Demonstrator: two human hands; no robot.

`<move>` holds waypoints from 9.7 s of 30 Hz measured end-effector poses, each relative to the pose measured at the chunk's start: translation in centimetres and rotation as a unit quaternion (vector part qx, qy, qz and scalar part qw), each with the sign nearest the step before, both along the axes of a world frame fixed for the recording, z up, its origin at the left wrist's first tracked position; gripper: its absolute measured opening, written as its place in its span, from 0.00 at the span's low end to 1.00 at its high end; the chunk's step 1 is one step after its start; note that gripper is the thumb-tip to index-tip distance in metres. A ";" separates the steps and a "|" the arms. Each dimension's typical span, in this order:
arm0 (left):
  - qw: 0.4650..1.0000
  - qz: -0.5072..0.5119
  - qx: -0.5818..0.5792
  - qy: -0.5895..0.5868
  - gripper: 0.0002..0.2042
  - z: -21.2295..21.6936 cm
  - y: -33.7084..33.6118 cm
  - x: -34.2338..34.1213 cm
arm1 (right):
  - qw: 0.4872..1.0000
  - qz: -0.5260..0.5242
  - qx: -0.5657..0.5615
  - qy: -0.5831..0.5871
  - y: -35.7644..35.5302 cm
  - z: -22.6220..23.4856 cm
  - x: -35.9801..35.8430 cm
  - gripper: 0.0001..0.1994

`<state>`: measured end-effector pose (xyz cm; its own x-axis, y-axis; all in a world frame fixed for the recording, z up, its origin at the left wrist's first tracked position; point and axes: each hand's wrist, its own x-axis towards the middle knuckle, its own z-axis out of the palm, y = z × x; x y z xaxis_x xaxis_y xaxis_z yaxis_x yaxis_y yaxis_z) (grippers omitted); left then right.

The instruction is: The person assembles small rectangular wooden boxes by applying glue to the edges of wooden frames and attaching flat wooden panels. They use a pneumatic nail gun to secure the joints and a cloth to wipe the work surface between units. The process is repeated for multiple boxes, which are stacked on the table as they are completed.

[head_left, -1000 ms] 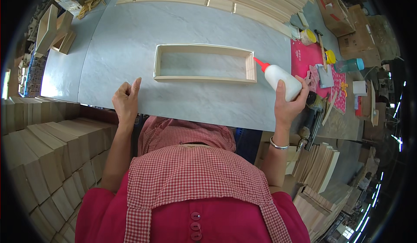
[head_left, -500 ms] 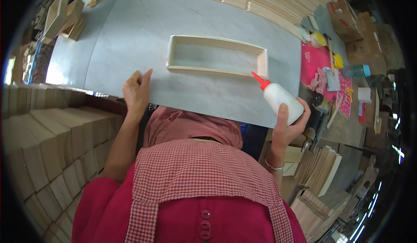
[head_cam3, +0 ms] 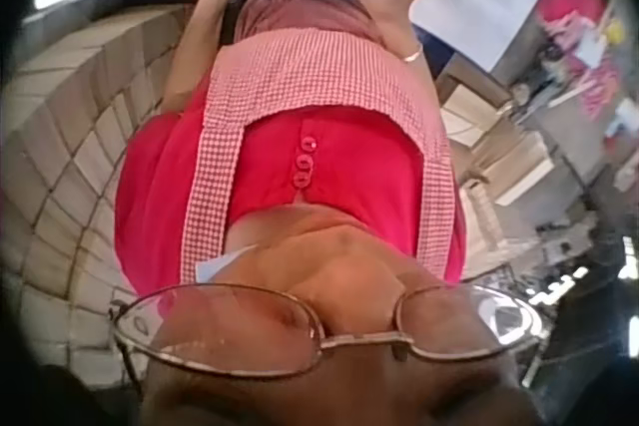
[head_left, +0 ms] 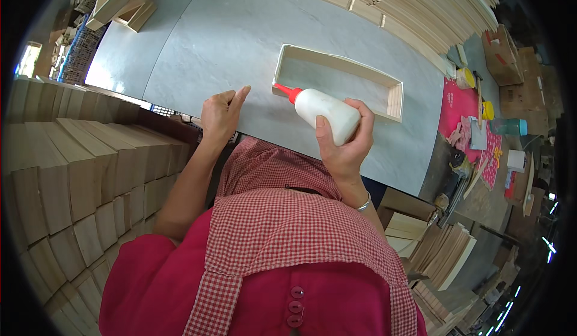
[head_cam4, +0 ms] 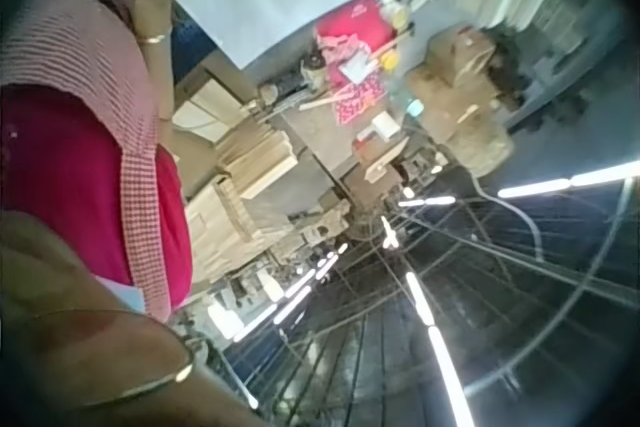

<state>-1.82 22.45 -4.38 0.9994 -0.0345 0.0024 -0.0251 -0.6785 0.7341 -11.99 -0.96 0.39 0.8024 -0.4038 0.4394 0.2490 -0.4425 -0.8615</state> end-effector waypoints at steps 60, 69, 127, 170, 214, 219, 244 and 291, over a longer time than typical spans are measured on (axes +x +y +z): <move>0.998 0.028 0.025 0.043 0.27 0.1 -1.7 2.4 | 0.808 -0.428 -0.378 0.144 -40.0 -4.3 5.4 0.15; 0.959 -0.110 -0.223 0.137 0.14 0.3 -5.3 5.2 | 0.986 -0.100 0.017 0.130 -17.9 -5.4 -3.0 0.15; 0.793 -0.126 -0.499 0.326 0.22 10.3 -2.3 -2.0 | 0.838 0.172 -0.509 0.096 -11.2 8.7 -2.0 0.36; 0.970 -0.170 0.066 -0.163 0.06 4.5 -4.1 2.2 | 0.830 0.174 -0.476 0.233 -16.6 3.9 4.0 0.43; 0.897 -0.257 0.358 -0.036 0.11 9.7 -5.5 3.1 | 0.960 0.038 -0.211 0.182 -19.8 0.2 -4.2 0.06; 0.841 -0.395 0.269 -0.255 0.15 12.6 -13.8 2.5 | 0.988 -0.116 -0.035 0.099 -19.4 -0.9 -1.6 0.08; 0.835 -0.518 0.077 -0.167 0.19 6.0 -26.6 2.0 | 0.958 -0.220 -0.104 0.151 -15.5 -1.6 3.3 0.07; 0.854 -0.483 0.038 -0.189 0.19 5.8 -23.1 -1.1 | 0.958 -0.003 -0.217 0.187 -15.6 0.1 -7.9 0.06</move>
<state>-2.93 -0.61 1.38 0.4328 -0.8571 0.2796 -0.8260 -0.2528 0.5038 -19.86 -16.56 0.52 0.9347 -0.2530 0.2497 -0.0445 -0.7801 -0.6241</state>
